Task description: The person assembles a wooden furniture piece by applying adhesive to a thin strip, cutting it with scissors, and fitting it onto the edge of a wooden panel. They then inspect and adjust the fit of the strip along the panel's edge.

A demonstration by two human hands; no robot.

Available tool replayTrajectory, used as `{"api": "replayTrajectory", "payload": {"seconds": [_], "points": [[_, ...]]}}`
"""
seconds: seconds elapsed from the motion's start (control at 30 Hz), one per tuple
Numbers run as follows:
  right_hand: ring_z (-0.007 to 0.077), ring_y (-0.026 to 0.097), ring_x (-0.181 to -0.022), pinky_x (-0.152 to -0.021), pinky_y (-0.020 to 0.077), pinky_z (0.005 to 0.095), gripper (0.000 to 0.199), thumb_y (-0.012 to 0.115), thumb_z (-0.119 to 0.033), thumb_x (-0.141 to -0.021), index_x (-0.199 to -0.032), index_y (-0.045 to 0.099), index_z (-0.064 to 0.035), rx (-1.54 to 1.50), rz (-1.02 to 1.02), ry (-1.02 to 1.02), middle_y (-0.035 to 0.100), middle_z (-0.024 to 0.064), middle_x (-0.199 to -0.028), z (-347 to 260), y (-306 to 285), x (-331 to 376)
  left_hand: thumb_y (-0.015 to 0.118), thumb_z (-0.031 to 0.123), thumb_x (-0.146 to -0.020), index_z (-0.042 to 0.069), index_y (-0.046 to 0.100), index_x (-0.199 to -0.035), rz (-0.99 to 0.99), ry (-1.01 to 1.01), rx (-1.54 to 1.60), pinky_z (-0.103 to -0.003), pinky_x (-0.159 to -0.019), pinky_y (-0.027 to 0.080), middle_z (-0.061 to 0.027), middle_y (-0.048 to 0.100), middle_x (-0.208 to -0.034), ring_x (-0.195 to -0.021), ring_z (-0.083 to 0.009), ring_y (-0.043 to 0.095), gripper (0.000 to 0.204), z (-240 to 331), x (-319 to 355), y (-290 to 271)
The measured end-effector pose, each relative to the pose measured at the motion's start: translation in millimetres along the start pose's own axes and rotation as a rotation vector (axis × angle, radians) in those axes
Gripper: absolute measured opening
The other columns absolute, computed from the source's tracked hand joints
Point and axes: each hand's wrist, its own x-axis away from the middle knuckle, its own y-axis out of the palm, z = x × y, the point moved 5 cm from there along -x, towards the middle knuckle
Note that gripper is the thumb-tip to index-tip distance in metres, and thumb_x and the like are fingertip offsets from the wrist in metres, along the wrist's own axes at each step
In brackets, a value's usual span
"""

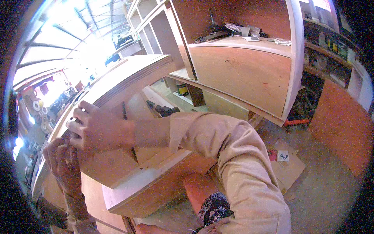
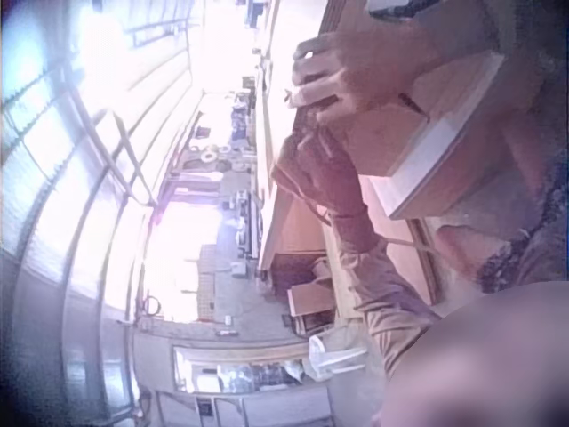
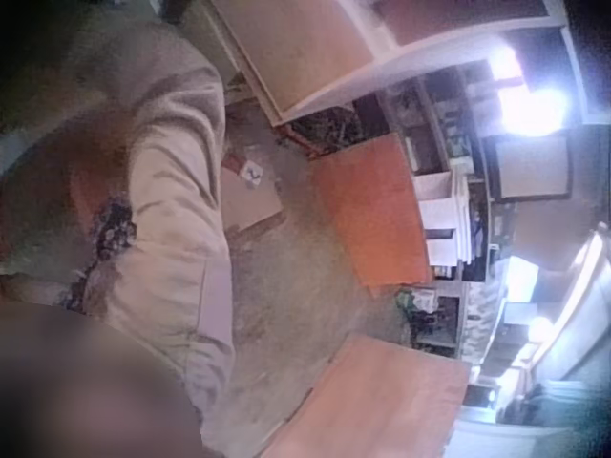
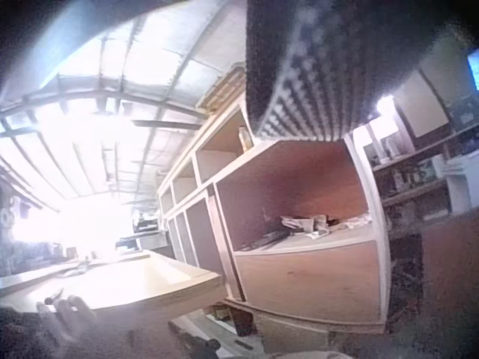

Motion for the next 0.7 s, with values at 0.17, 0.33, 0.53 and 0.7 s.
{"api": "replayTrajectory", "payload": {"seconds": [0.17,0.33,0.53,0.7], "points": [[0.0299,0.067,-0.118,-0.1,0.053,0.0504,0.022,0.068,-0.029,-0.092,-0.11,0.079,-0.0235,0.077,-0.032,-0.009,0.072,0.0083,-0.134,32,-35,31,0.076,0.007,-0.101,0.0,0.065,-0.097,-0.078,-0.076,0.101,-0.052,-0.107,0.055,-0.018,0.069,-0.145,-0.129,-0.0418,0.066,0.013,-11,7,11],[0.0258,0.064,-0.12,-0.105,0.0451,0.0499,0.02,0.074,-0.035,-0.091,-0.109,0.083,-0.0316,0.251,-0.064,0.006,0.073,-0.0019,-0.141,78,-90,77,0.074,0.003,-0.101,-0.001,0.064,-0.094,-0.126,-0.161,0.135,-0.051,-0.107,0.055,-0.0184,0.07,-0.144,-0.129,-0.0402,0.067,0.013,-12,10,11],[0.0258,0.062,-0.122,-0.105,0.0428,0.0469,0.025,0.083,-0.038,-0.085,-0.109,0.085,-0.0319,0.364,-0.098,0.048,0.075,-0.0033,-0.142,126,-157,114,0.074,-0.001,-0.1,0.0,0.063,-0.094,-0.11,-0.118,0.097,-0.05,-0.107,0.054,-0.0195,0.07,-0.144,-0.127,-0.0391,0.067,0.012,-11,8,12],[0.0263,0.064,-0.117,-0.102,0.0463,0.0466,0.015,0.086,-0.032,-0.09,-0.099,0.08,-0.0207,0.369,0.041,0.201,0.076,0.0021,-0.138,149,-174,148,0.074,-0.003,-0.099,0.0,0.062,-0.096,-0.086,-0.148,0.115,-0.049,-0.108,0.054,-0.0204,0.07,-0.145,-0.129,-0.0396,0.066,0.013,-13,13,16]]}}
